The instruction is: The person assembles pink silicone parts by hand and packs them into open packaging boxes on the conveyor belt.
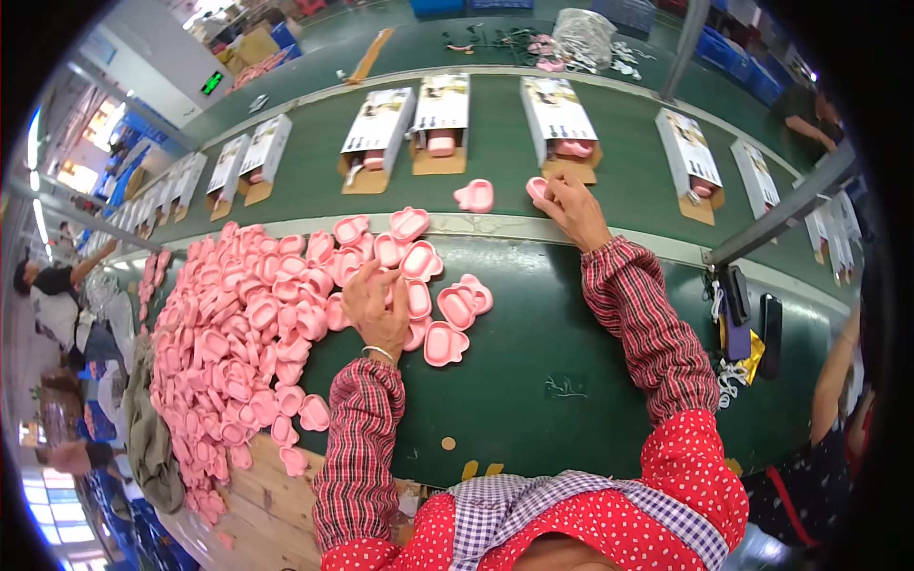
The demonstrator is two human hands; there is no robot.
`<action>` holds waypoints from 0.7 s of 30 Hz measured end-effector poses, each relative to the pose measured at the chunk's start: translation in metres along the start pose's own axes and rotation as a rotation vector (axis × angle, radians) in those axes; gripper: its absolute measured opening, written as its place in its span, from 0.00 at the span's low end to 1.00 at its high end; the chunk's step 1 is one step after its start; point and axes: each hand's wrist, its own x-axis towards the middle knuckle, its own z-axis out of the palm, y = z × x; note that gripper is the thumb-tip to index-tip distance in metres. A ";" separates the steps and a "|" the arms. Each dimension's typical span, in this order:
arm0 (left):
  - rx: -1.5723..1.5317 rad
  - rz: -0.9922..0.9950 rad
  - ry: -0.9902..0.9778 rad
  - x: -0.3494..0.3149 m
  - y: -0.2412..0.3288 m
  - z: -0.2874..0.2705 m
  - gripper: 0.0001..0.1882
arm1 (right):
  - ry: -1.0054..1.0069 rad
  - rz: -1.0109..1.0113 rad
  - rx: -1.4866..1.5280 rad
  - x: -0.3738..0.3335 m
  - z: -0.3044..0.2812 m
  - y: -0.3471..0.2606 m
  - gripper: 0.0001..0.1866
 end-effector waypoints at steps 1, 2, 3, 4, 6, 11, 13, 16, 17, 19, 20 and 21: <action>-0.002 -0.009 0.003 0.001 -0.001 -0.004 0.09 | 0.001 -0.081 0.107 0.010 0.002 -0.013 0.11; 0.001 -0.020 0.009 0.002 -0.002 -0.009 0.09 | -0.026 -0.153 0.162 0.025 0.008 -0.029 0.10; 0.042 0.016 0.045 0.002 -0.004 -0.015 0.09 | -0.060 -0.176 0.189 0.035 0.020 -0.039 0.10; 0.027 0.041 0.086 0.000 -0.013 -0.017 0.08 | -0.094 -0.217 0.230 0.052 0.039 -0.053 0.10; 0.171 0.112 0.130 -0.005 -0.022 -0.020 0.06 | 0.046 -0.385 0.273 0.075 0.082 -0.055 0.11; -0.054 -0.032 0.072 -0.004 0.005 -0.012 0.08 | -0.058 -0.102 -0.228 0.113 0.075 0.001 0.15; -0.092 -0.062 0.082 -0.002 0.008 -0.015 0.07 | 0.050 -0.052 -0.397 0.122 0.067 0.018 0.11; -0.060 -0.011 0.101 -0.002 -0.003 -0.012 0.05 | 0.171 -0.033 -0.282 0.100 0.058 0.016 0.09; -0.029 0.018 0.067 -0.001 -0.007 0.001 0.06 | 0.206 -0.214 -0.220 0.093 0.043 0.045 0.11; -0.032 0.022 0.119 -0.009 -0.027 -0.003 0.07 | 0.291 -0.486 -0.476 0.047 0.051 0.002 0.12; -0.028 0.032 0.089 -0.004 -0.017 0.005 0.07 | -0.037 -0.176 -0.565 0.030 0.044 0.035 0.14; -0.034 0.044 0.092 -0.004 -0.023 -0.004 0.08 | 0.033 0.022 -0.549 0.015 0.052 0.007 0.14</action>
